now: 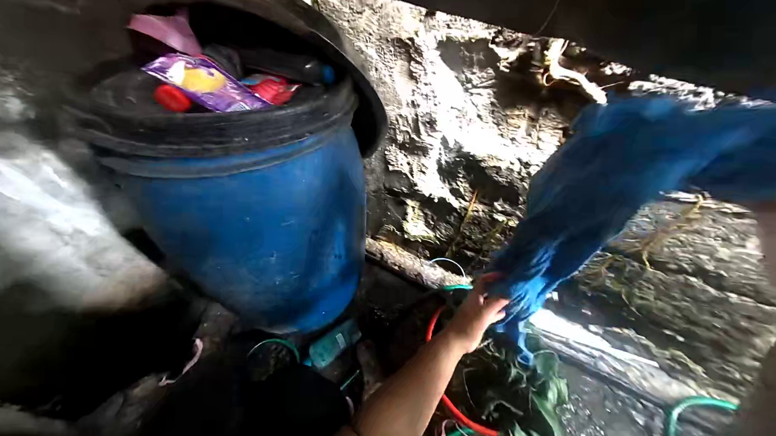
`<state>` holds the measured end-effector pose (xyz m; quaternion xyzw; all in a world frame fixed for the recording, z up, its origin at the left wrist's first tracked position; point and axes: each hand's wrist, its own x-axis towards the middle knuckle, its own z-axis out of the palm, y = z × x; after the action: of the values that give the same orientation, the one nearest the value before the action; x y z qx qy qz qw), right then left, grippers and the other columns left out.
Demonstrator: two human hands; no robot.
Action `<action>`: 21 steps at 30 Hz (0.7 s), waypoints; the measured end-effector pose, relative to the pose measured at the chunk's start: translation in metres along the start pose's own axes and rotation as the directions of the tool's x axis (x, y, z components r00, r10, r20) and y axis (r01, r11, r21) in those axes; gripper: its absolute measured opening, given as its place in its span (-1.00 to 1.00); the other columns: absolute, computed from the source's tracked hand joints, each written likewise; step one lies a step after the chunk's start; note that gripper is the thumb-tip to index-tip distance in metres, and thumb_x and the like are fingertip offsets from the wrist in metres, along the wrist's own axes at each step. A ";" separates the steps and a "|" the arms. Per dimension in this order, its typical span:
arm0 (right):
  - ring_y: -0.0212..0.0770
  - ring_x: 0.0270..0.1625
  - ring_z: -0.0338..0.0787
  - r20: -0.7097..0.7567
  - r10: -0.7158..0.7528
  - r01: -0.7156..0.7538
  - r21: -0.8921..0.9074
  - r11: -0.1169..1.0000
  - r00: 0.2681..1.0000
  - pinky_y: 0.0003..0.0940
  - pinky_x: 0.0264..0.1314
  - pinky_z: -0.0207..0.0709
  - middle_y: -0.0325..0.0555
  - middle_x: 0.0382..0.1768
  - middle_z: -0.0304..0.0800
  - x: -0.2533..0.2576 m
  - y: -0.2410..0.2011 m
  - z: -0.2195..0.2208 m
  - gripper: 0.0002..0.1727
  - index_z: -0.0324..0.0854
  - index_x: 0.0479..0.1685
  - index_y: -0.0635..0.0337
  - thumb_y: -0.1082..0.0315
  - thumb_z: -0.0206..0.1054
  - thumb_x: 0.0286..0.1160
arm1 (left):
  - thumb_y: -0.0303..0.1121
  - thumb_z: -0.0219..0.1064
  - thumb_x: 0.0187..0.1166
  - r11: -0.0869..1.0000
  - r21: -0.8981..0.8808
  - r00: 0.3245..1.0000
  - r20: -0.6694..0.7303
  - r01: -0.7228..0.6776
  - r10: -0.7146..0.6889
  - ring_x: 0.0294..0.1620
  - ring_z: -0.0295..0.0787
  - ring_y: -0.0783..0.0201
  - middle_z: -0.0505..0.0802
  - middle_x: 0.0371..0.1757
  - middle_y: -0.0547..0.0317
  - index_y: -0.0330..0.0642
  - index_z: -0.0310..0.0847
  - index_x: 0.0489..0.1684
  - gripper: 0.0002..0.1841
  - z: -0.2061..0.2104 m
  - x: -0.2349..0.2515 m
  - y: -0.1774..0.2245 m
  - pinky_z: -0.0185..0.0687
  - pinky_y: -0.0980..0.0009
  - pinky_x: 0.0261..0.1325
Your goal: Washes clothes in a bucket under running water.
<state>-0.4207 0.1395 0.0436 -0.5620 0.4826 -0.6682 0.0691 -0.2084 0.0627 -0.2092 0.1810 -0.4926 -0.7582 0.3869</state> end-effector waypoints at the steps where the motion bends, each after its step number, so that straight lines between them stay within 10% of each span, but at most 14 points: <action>1: -0.45 0.02 0.82 0.027 0.152 -0.146 -0.148 0.978 0.988 -0.39 0.11 0.78 -0.38 0.00 0.83 -0.025 0.014 -0.005 -0.66 0.64 0.24 -0.01 0.05 0.35 0.64 | -0.46 0.15 0.70 0.996 0.073 0.998 -0.024 0.051 -0.050 0.52 0.57 0.06 0.51 0.64 -0.16 -0.25 0.12 0.79 -0.38 -0.007 0.000 -0.009 0.60 0.02 0.48; 5: 0.43 0.45 0.63 0.198 0.569 -0.280 -0.715 0.641 0.798 0.41 0.52 0.42 0.49 0.37 0.64 -0.109 0.125 0.004 -0.40 0.51 0.51 0.43 0.30 0.48 0.53 | -0.34 0.49 0.47 0.614 0.734 0.957 -0.208 0.289 -0.202 0.57 0.54 0.02 0.67 0.49 -0.21 -0.37 0.50 0.51 -0.40 -0.029 -0.009 -0.051 0.41 0.07 0.64; 9: 0.38 0.74 0.32 0.272 0.801 -0.394 -0.758 0.520 0.534 0.27 0.78 0.20 0.44 0.69 0.32 -0.206 0.237 0.069 -0.35 0.41 0.70 0.21 0.03 0.26 0.74 | -0.05 0.32 0.58 0.119 0.938 0.924 -0.290 0.326 -0.249 0.82 0.03 -0.40 0.23 0.78 -0.44 -0.34 0.32 0.70 -0.25 -0.024 -0.013 -0.133 0.01 -0.32 0.77; 12: 0.45 0.83 0.08 0.107 0.860 -0.451 -0.816 0.362 0.498 0.44 0.70 0.16 0.26 0.89 -0.11 -0.260 0.267 0.102 -0.19 0.05 0.92 -0.07 -0.15 0.13 0.74 | 0.10 0.36 0.52 -0.086 0.976 0.924 -0.218 0.201 -0.315 0.85 -0.12 -0.45 0.18 0.82 -0.42 -0.33 0.21 0.78 -0.10 -0.026 -0.021 -0.157 -0.20 -0.39 0.80; 21: 0.37 0.86 0.06 0.125 0.901 -0.577 -0.729 0.367 0.415 0.36 0.78 0.08 0.16 0.91 -0.12 -0.242 0.312 0.075 -0.22 0.13 0.89 -0.04 -0.16 0.10 0.76 | 0.09 0.26 0.59 -0.209 0.967 0.910 -0.212 0.144 -0.357 0.87 -0.14 -0.41 0.11 0.84 -0.44 -0.28 0.13 0.83 -0.13 -0.026 0.019 -0.178 -0.18 -0.26 0.83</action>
<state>-0.4128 0.0867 -0.3547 -0.4103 0.8297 -0.1945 0.3248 -0.2762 0.0711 -0.3771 0.4488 -0.8686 -0.1939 -0.0809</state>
